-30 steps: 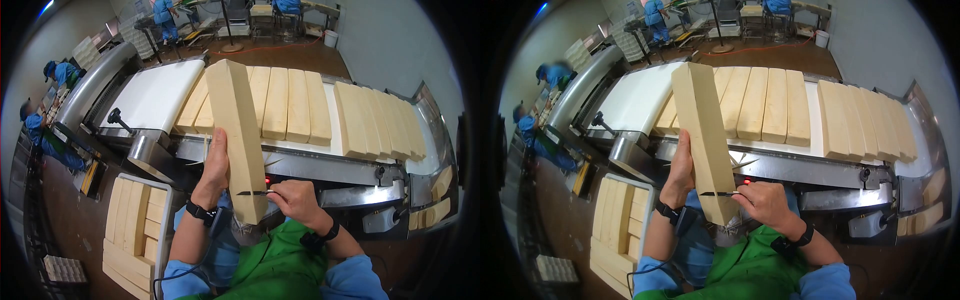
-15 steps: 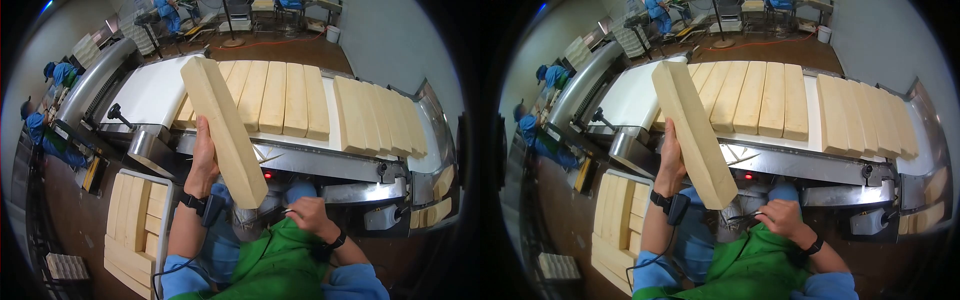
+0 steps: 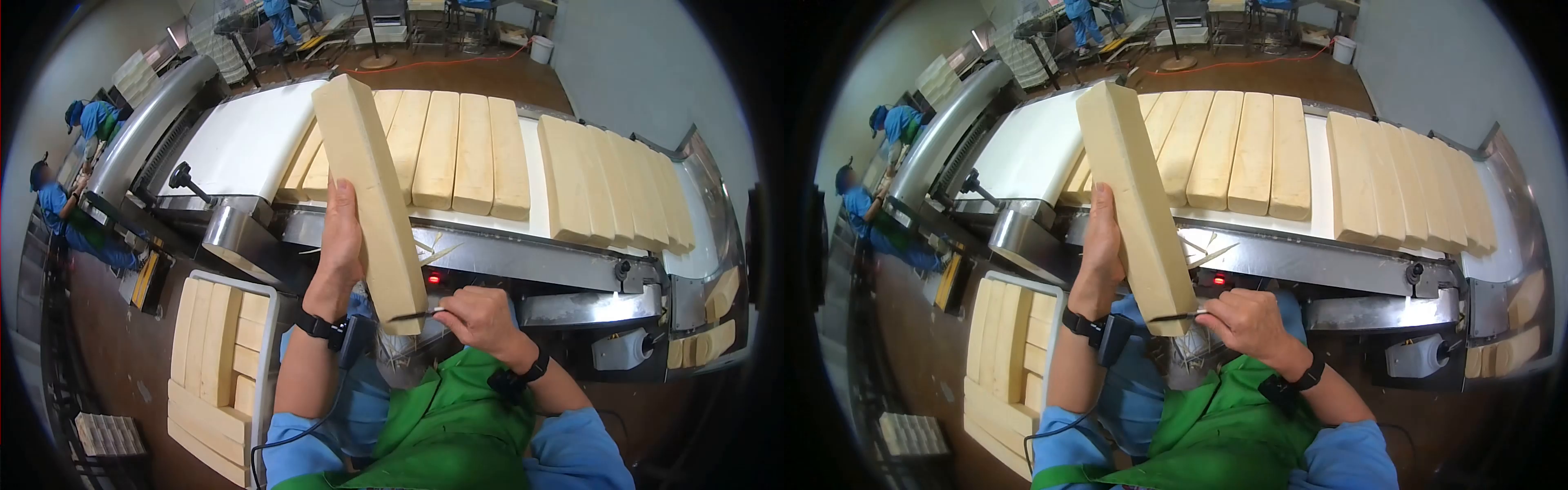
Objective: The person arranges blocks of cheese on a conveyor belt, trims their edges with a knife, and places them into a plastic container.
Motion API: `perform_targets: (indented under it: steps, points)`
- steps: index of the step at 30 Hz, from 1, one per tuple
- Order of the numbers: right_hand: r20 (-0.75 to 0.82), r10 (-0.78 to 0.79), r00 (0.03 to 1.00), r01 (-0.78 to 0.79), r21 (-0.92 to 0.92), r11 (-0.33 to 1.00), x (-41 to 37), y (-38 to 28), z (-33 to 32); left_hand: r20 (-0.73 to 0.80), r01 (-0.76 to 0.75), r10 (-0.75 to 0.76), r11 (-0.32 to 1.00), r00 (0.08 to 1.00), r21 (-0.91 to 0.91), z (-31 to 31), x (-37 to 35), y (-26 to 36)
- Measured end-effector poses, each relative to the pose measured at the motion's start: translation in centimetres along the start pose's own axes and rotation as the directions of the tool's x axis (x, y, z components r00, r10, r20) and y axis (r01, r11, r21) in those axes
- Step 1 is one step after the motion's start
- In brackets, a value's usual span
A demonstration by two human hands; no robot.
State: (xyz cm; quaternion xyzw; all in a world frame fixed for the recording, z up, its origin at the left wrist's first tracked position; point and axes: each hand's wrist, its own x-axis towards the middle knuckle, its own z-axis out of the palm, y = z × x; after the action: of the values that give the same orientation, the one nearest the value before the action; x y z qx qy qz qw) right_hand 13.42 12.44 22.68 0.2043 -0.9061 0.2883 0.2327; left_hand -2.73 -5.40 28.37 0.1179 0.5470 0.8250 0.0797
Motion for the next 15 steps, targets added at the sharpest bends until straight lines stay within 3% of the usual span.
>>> perform_targets:
  steps: [4, 7, 10, 13, 15]
  points:
    - [0.191, -0.091, 0.977, 0.111, -0.095, 0.989, -2.2, -0.2, 1.0, 0.005, 0.066, -0.065, 0.992, 0.998, -0.106, -0.6, 0.0, 1.4]
    - [0.066, -0.077, 0.995, 0.071, 0.094, 0.993, -3.4, 0.2, 0.8, 0.090, 0.115, -0.092, 0.950, 0.992, -0.292, -1.8, 0.4, 1.2]
    - [-0.026, -0.075, 0.997, 0.078, 0.102, 0.992, -1.3, -0.2, -1.3, 0.048, 0.062, -0.057, 0.992, 0.997, -0.108, -1.6, 0.1, 0.6]
    - [-0.136, 0.002, 0.991, 0.001, 0.023, 1.000, 1.3, -0.6, -0.9, 0.017, 0.066, -0.065, 0.994, 0.998, -0.089, -0.6, 0.0, -0.1]
    - [-0.115, 0.020, 0.993, -0.016, 0.035, 0.999, 1.7, -0.5, -0.4, 0.084, 0.105, -0.094, 0.984, 0.992, -0.144, -0.4, -0.2, -0.2]
